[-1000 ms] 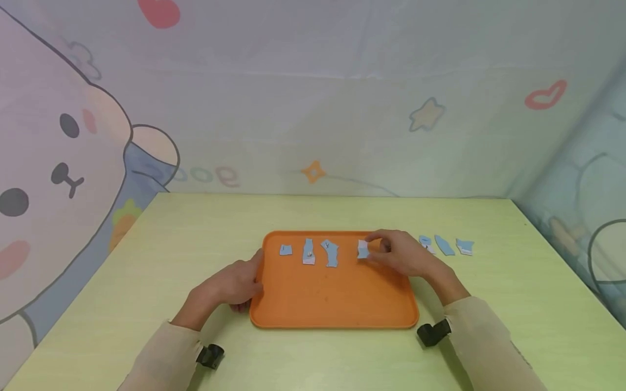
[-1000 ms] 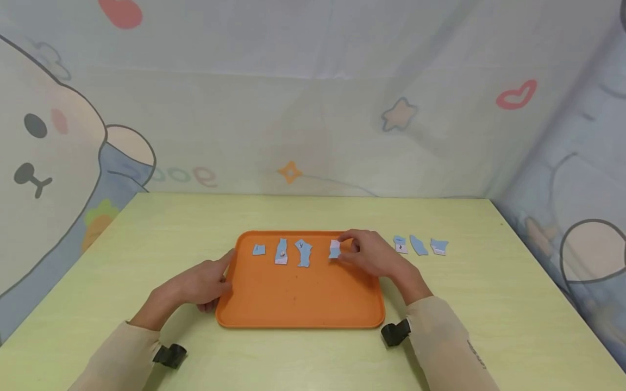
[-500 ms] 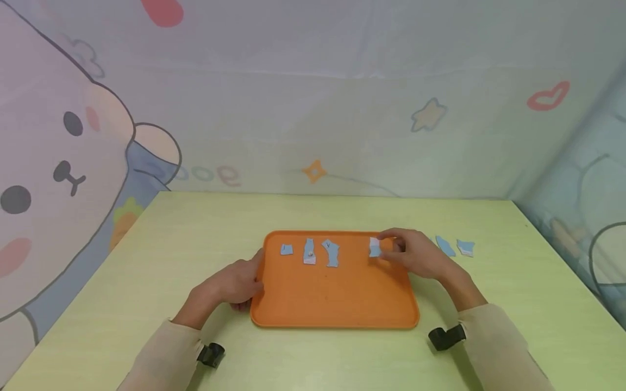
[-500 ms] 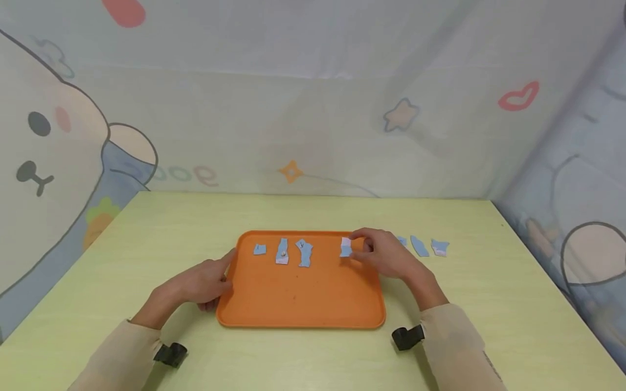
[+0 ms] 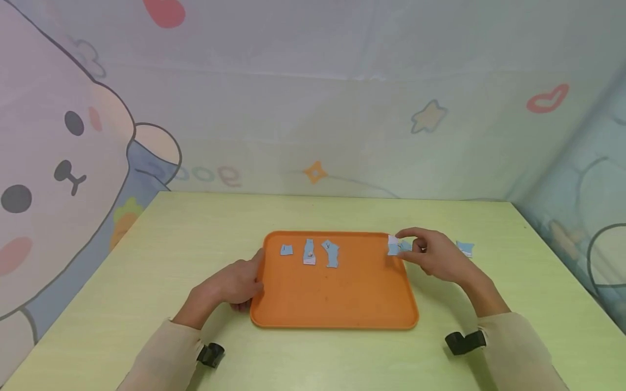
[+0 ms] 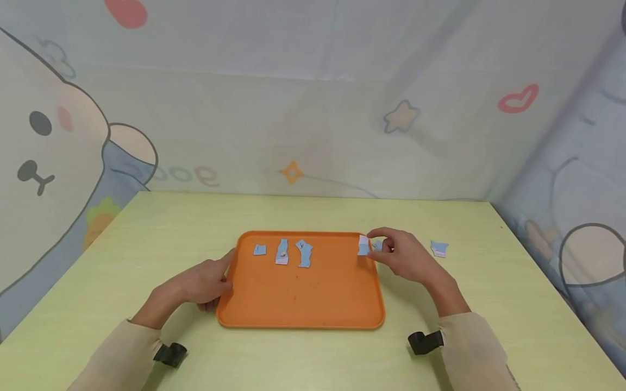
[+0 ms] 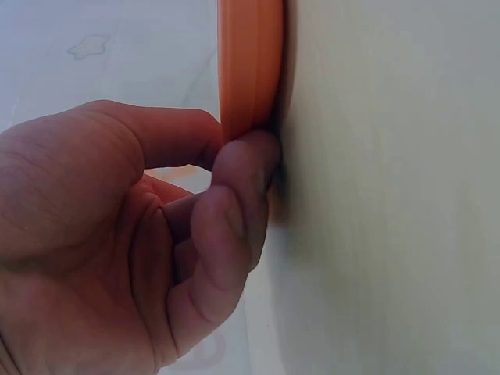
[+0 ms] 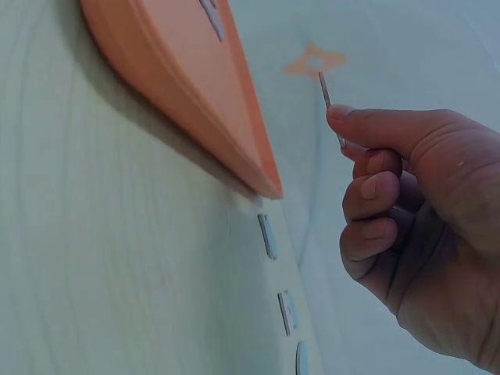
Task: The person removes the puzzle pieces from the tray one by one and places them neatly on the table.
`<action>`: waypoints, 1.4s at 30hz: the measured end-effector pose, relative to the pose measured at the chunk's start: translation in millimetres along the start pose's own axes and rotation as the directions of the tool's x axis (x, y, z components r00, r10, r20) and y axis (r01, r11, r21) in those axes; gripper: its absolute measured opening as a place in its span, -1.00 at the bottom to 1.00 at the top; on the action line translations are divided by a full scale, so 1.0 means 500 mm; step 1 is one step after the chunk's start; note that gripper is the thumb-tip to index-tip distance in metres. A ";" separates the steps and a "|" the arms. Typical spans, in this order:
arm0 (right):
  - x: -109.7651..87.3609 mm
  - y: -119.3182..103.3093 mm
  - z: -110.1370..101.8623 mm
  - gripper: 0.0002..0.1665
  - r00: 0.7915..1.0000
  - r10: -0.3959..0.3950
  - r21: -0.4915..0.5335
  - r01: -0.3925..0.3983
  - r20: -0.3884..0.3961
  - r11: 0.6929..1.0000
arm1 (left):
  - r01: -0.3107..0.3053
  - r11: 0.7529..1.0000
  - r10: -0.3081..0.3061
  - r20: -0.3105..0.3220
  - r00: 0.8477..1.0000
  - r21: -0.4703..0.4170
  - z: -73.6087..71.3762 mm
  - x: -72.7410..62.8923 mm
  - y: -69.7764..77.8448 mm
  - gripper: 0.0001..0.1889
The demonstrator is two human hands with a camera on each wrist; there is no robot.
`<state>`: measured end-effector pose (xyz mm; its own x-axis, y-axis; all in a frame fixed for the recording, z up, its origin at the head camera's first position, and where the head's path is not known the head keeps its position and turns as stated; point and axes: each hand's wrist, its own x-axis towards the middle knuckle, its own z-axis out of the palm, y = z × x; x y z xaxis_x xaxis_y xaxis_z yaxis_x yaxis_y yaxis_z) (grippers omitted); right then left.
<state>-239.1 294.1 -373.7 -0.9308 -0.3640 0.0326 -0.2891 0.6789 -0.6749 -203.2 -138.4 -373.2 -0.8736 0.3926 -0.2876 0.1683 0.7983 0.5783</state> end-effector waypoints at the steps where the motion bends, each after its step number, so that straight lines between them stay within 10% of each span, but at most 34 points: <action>1: -0.003 0.003 -0.002 -0.55 1.000 0.000 -0.001 0.000 -0.001 1.000 | 0.002 1.000 -0.002 0.002 1.000 0.000 0.000 0.000 0.000 -0.37; 42: -0.047 0.097 -0.024 -0.54 0.982 0.036 0.091 -0.054 0.186 0.994 | -0.018 0.999 0.019 0.015 1.000 -0.043 -0.002 -0.003 0.001 -0.36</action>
<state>-234.0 343.3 -398.4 -0.8830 -0.4512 -0.1295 -0.2168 0.6367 -0.7400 -202.2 -139.3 -371.7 -0.8634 0.4143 -0.2879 0.1645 0.7706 0.6157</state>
